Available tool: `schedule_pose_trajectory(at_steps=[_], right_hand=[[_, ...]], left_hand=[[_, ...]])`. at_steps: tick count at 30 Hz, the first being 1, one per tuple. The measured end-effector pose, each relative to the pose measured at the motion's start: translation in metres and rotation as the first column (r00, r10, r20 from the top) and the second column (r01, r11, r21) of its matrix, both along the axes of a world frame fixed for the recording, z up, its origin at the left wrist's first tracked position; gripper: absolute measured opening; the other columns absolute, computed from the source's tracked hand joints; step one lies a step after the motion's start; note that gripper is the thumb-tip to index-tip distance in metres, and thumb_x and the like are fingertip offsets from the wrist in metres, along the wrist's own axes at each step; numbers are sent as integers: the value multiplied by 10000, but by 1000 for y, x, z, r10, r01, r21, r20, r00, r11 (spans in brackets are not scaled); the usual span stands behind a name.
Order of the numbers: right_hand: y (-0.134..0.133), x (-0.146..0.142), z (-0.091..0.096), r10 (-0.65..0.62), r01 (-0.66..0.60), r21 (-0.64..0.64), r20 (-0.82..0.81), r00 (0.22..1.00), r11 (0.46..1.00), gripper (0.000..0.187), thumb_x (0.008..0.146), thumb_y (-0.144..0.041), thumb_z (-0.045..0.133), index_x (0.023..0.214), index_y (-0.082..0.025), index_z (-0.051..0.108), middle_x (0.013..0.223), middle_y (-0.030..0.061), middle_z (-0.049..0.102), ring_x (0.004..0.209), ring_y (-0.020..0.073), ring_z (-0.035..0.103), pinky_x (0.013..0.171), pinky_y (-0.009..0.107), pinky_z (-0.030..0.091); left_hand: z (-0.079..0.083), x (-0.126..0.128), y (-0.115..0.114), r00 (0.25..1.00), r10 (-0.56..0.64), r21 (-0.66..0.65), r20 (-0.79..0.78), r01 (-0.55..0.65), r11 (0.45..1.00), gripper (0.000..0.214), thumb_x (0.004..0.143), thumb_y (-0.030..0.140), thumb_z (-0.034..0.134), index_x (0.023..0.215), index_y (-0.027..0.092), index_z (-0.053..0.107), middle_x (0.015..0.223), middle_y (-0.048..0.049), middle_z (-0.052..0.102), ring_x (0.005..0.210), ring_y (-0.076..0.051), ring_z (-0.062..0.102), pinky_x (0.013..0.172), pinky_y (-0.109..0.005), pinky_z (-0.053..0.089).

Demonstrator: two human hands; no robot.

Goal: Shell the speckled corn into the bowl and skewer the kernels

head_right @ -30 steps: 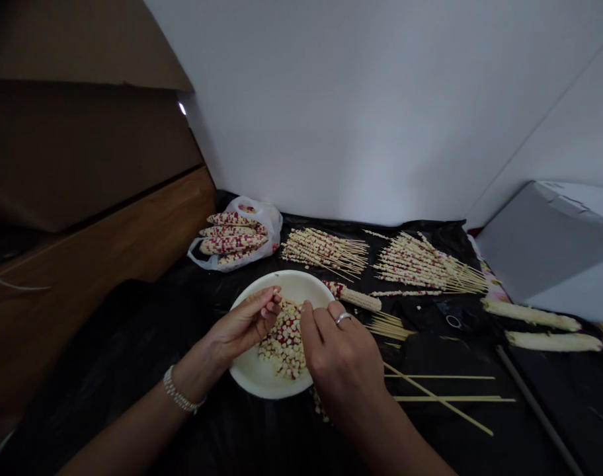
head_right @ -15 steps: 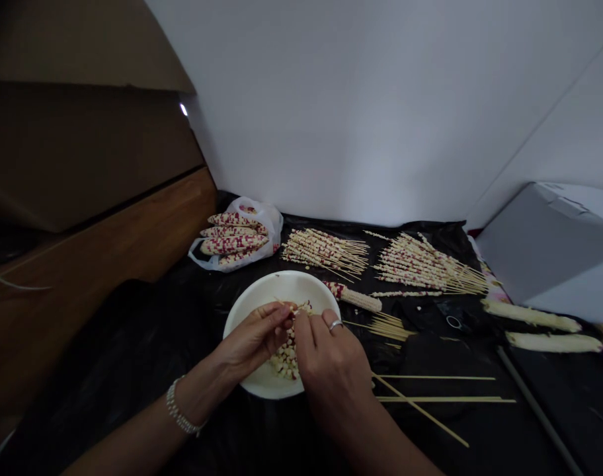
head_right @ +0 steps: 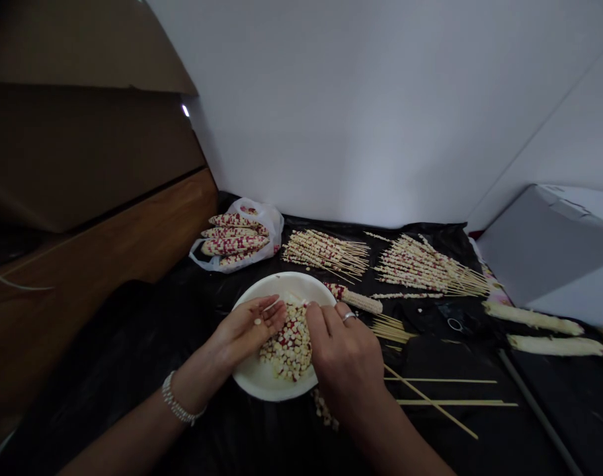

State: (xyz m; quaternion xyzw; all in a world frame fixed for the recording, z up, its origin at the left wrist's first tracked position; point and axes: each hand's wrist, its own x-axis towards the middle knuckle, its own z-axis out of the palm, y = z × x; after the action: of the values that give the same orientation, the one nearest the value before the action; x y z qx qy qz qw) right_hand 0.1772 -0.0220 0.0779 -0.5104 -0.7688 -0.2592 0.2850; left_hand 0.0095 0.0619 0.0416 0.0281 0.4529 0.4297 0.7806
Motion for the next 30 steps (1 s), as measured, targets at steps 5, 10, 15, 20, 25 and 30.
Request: schedule_pose_trajectory(at_steps=[5, 10, 15, 20, 25, 30], right_hand=[[0, 0, 0, 5, -5, 7, 0, 1000, 1000, 194, 873, -61, 493, 949, -84, 669, 705, 70, 630, 704, 192, 575, 579, 311, 388], [0, -2, -2, -5, 5, 21, -1, 1000, 1000, 200, 889, -90, 485, 974, -103, 666, 693, 46, 626, 635, 173, 544, 566, 308, 369], [0, -2, -2, 2, -2, -12, -3, 1000, 1000, 209, 885, -83, 476, 977, -107, 662, 707, 46, 622, 667, 175, 546, 584, 302, 359], [0, -3, -2, 17, -17, -23, -22, 1000, 1000, 213, 889, -82, 460, 945, -119, 662, 688, 38, 602, 648, 174, 531, 572, 308, 350], [1, -3, -1, 18, -18, -20, -29, 999, 1000, 214, 894, -87, 456, 927, -120, 664, 683, 38, 603, 633, 172, 529, 555, 314, 350], [1, -2, 1, 6, -7, -34, -22, 1000, 999, 220, 907, -101, 448, 939, -129, 664, 681, 37, 613, 631, 162, 533, 549, 311, 349]], left_hand=[[-3, -3, -2, 977, -113, 23, 183, 110, 994, 128, 904, 95, 481, 818, 118, 572, 600, -7, 546, 504, -71, 554, 505, -163, 484], [0, -8, -3, 914, -315, 192, 257, 272, 943, 328, 951, 326, 439, 741, 113, 574, 411, 99, 252, 294, -28, 234, 279, -128, 149], [9, -9, -3, 941, -305, 228, 147, 267, 936, 167, 763, 98, 548, 918, 93, 608, 586, 9, 521, 449, -70, 495, 399, -148, 399], [1, -5, -5, 946, -297, 244, 129, 260, 934, 553, 481, -161, 362, 907, 69, 629, 890, -97, 661, 870, -147, 666, 857, -246, 529], [-7, -3, -4, 952, -294, 283, 90, 258, 924, 487, 586, -199, 380, 862, 87, 661, 929, -95, 680, 957, -169, 675, 948, -281, 510], [-4, -3, -4, 943, -322, 342, 85, 276, 898, 281, 743, -105, 544, 928, 63, 672, 995, -136, 691, 976, -175, 683, 901, -222, 529]])
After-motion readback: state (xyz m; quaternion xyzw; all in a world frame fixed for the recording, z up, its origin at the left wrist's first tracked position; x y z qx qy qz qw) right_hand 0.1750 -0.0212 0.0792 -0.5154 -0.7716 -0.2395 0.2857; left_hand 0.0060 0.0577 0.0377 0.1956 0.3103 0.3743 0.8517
